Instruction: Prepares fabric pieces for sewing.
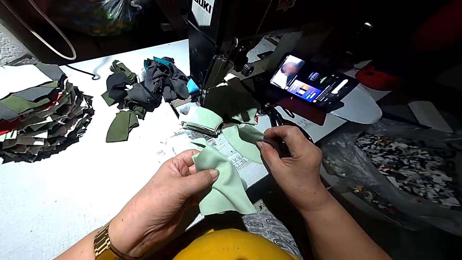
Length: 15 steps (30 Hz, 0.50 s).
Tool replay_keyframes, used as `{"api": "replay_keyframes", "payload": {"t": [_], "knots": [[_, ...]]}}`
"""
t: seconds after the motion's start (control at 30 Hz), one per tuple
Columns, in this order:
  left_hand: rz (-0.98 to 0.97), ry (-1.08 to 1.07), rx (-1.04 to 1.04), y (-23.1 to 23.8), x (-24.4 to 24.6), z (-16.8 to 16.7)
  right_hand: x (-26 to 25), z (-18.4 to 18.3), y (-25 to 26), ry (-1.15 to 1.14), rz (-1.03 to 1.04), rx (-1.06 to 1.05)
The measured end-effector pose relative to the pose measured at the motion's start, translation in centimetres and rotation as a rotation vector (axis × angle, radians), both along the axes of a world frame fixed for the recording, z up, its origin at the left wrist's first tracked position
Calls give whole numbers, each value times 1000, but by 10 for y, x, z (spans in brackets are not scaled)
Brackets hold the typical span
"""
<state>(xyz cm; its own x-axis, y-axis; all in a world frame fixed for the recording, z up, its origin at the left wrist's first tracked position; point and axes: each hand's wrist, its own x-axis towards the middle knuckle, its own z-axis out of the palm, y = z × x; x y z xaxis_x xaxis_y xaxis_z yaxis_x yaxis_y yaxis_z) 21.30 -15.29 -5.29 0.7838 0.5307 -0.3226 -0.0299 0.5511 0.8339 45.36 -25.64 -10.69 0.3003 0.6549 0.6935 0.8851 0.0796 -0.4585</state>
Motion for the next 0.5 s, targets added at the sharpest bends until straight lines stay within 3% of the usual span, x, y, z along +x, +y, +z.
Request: {"api": "replay_keyframes", "payload": {"t": [0.2, 0.4, 0.5], "knots": [[-4, 5, -2, 0, -1, 0, 1, -3, 1, -43, 2, 27], [-11, 2, -15, 0, -1, 1, 3, 5, 0, 277, -7, -66], [-12, -6, -19, 1, 0, 1, 4, 11, 0, 46, -115, -212]]}}
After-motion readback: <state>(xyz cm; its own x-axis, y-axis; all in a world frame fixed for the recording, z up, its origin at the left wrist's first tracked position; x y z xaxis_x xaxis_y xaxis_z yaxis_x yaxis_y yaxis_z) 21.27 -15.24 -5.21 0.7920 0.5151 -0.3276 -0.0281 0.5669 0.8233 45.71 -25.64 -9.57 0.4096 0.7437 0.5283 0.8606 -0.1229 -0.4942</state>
